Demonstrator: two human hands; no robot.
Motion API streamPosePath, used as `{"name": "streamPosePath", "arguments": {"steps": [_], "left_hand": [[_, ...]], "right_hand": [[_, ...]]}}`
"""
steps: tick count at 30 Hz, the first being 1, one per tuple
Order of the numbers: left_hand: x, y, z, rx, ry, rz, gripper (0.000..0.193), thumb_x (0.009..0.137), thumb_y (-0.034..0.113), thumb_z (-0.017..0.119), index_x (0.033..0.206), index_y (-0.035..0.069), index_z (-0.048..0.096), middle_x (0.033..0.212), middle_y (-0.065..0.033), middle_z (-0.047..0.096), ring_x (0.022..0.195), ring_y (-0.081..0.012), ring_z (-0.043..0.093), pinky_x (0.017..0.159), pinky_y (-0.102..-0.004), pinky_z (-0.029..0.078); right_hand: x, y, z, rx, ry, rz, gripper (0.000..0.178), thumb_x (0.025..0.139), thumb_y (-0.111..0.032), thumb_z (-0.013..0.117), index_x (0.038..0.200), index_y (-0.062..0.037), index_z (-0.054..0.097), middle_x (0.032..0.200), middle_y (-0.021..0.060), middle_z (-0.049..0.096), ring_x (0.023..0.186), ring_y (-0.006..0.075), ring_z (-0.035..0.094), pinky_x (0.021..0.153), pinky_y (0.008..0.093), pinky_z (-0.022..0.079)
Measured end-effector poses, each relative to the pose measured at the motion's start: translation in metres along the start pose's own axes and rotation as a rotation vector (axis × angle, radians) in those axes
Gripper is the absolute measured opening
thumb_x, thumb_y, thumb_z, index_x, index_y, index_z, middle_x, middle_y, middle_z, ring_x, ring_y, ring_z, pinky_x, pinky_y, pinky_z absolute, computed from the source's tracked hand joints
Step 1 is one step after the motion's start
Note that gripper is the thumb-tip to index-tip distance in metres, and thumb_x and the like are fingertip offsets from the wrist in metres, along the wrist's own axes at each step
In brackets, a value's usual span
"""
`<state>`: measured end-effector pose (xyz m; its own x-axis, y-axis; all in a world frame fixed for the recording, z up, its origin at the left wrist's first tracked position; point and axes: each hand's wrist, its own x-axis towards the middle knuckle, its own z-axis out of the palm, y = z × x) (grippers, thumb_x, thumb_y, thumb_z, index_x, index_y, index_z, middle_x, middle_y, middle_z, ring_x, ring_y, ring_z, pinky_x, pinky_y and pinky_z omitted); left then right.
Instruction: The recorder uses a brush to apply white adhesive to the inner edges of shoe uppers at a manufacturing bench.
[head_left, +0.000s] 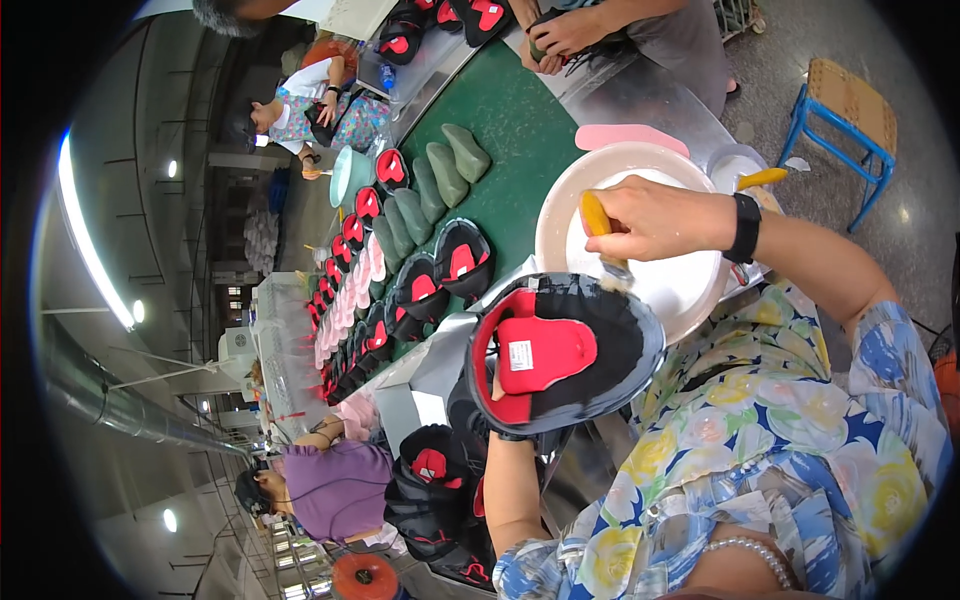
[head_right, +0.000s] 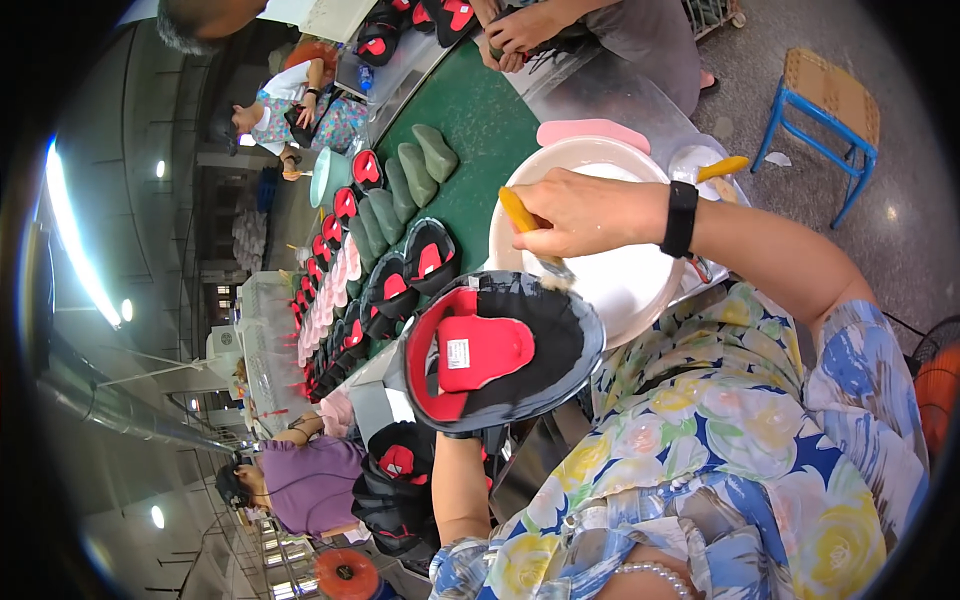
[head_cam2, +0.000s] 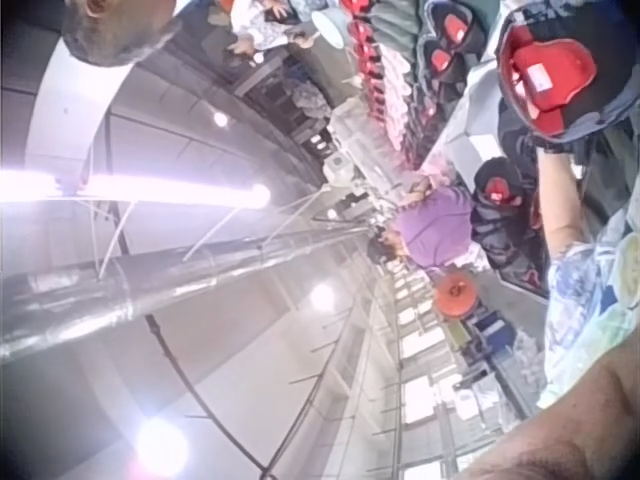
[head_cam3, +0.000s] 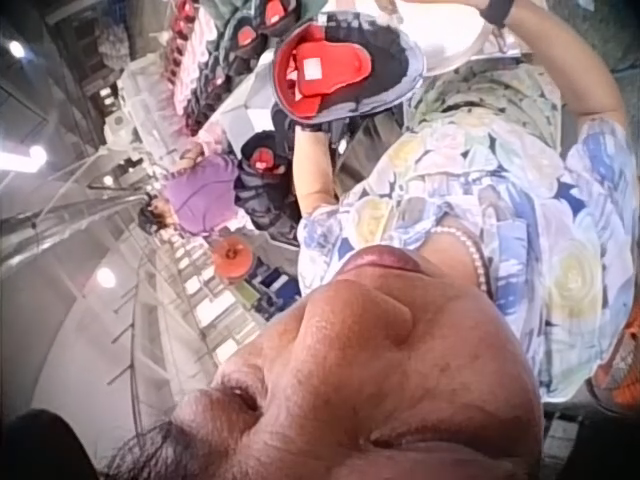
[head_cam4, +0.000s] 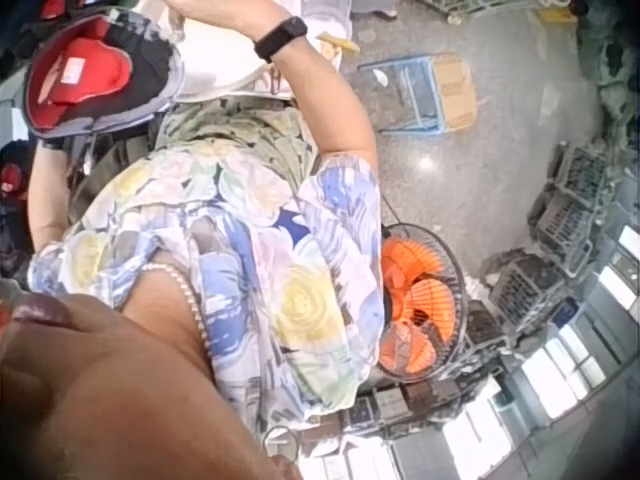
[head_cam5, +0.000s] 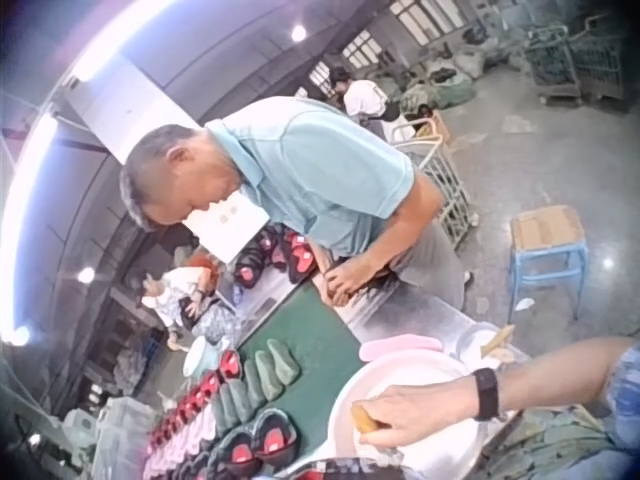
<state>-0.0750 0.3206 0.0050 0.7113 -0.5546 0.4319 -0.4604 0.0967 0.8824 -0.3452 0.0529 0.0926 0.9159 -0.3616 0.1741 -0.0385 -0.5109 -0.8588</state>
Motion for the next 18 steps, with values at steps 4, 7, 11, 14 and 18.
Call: {"name": "streamPosePath", "arguments": {"steps": [4,7,11,14,18], "left_hand": [[-0.015,0.003,-0.008,-0.029,-0.014,-0.049,0.063,0.098,0.044,0.061,0.145,0.005,0.047,0.14,-0.0187,0.056,0.126,-0.0329,0.059,0.1,-0.0514,0.054],[0.001,0.0,0.009,-0.044,-0.007,-0.077,0.063,0.098,0.044,0.061,0.145,0.005,0.047,0.14,-0.0184,0.056,0.126,-0.0327,0.059,0.099,-0.0513,0.054],[-0.011,0.004,-0.027,-0.065,0.009,-0.135,0.062,0.098,0.043,0.061,0.145,0.005,0.047,0.14,-0.018,0.056,0.125,-0.0326,0.059,0.099,-0.0512,0.054],[0.016,0.01,-0.041,-0.079,0.011,-0.173,0.062,0.098,0.043,0.061,0.145,0.005,0.047,0.139,-0.0178,0.057,0.125,-0.0325,0.059,0.099,-0.051,0.054],[0.032,0.015,-0.048,-0.093,0.002,-0.212,0.061,0.098,0.042,0.061,0.145,0.006,0.047,0.139,-0.0174,0.057,0.125,-0.0323,0.059,0.099,-0.0509,0.054]], "right_hand": [[0.002,-0.012,0.022,0.116,0.354,-0.478,0.021,0.095,-0.02,0.065,0.099,-0.0027,0.054,0.084,0.0141,0.063,0.075,0.0342,0.063,0.07,0.0402,0.049],[0.001,-0.011,0.029,-0.088,0.277,-0.584,0.021,0.093,-0.02,0.066,0.098,-0.0027,0.056,0.085,0.0149,0.064,0.079,0.0371,0.065,0.073,0.0439,0.052],[-0.013,-0.003,0.011,-0.104,0.0,-0.108,0.023,0.091,-0.02,0.068,0.098,-0.0018,0.057,0.087,0.0159,0.066,0.083,0.0372,0.066,0.075,0.0455,0.051],[-0.014,0.039,0.031,-0.218,0.19,-0.019,0.024,0.091,-0.019,0.067,0.1,0.0003,0.056,0.087,0.0203,0.067,0.082,0.0424,0.066,0.076,0.0486,0.051],[-0.025,0.058,0.045,-0.377,-0.061,0.05,0.024,0.09,-0.018,0.067,0.101,0.0013,0.057,0.089,0.0221,0.068,0.086,0.0431,0.067,0.077,0.0488,0.051]]}}
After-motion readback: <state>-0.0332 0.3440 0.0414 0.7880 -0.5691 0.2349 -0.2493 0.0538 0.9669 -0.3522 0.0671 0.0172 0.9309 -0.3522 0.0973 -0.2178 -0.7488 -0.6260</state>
